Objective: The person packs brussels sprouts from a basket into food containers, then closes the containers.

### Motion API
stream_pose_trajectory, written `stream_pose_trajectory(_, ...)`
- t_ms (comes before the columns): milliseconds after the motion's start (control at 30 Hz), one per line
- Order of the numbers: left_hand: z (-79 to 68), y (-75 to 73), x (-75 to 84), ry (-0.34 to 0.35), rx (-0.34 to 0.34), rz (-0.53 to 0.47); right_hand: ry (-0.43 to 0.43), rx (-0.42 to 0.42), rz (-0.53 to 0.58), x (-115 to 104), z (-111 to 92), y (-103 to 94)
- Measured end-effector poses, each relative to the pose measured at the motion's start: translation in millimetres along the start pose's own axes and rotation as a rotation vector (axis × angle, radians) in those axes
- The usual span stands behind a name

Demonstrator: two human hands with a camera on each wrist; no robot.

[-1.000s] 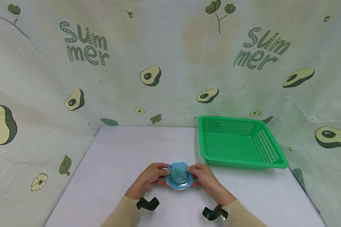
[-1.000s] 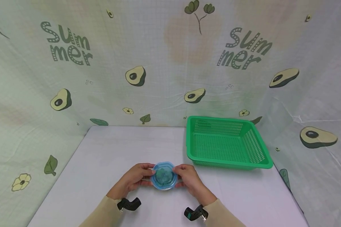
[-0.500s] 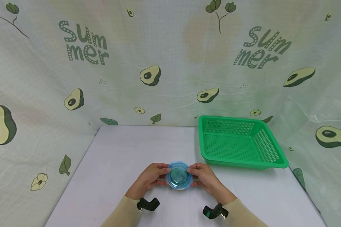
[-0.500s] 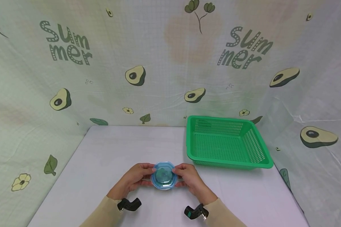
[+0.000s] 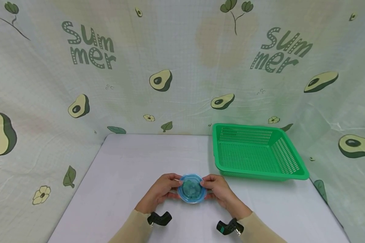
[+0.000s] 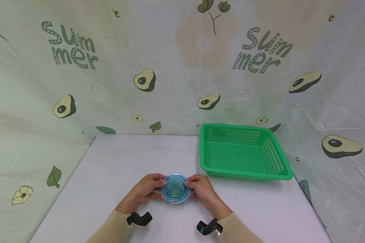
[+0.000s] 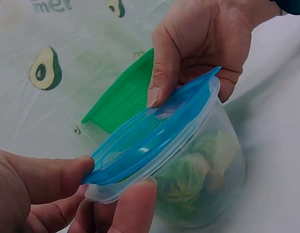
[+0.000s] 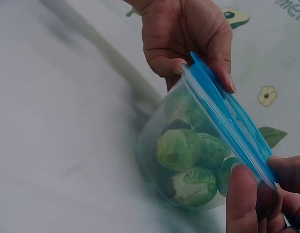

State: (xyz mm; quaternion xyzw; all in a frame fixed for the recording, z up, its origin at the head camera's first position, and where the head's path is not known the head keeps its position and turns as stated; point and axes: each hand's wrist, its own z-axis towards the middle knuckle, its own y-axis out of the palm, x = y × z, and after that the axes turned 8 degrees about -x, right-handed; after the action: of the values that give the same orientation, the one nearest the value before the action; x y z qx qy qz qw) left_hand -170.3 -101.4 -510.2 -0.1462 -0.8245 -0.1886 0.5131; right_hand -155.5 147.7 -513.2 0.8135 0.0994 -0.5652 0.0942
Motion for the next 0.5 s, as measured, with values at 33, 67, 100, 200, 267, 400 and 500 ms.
stream_pose_trajectory(33, 0.4, 0.1, -0.3, 0.003, 0.001, 0.003, -0.007, 0.001, 0.0, 0.7, 0.2, 0.0)
stream_pose_trajectory(67, 0.6, 0.2, -0.6, 0.007, 0.003, 0.008, -0.013, 0.002, 0.0, 1.4, 0.4, 0.0)
stream_pose_trajectory(100, 0.6, 0.4, -0.7, 0.01, 0.004, 0.011, -0.018, 0.003, 0.0, 1.8, 0.6, -0.1)
stream_pose_trajectory(200, -0.1, 0.7, -0.5, 0.013, 0.005, 0.017, -0.024, 0.001, 0.002, 3.3, 1.3, -0.4)
stream_pose_trajectory(267, -1.0, 0.6, -0.3, 0.015, 0.003, 0.015, -0.024, -0.007, 0.005, 3.8, 1.4, -1.0)
stream_pose_trajectory(400, -2.5, -1.0, -1.1, 0.021, -0.008, 0.005, -0.01, -0.037, 0.012, 3.7, 1.0, -3.2)
stream_pose_trajectory(500, -2.9, -3.0, -2.5, 0.027, -0.021, -0.007, -0.002, -0.06, 0.014, 3.8, 0.7, -5.0)
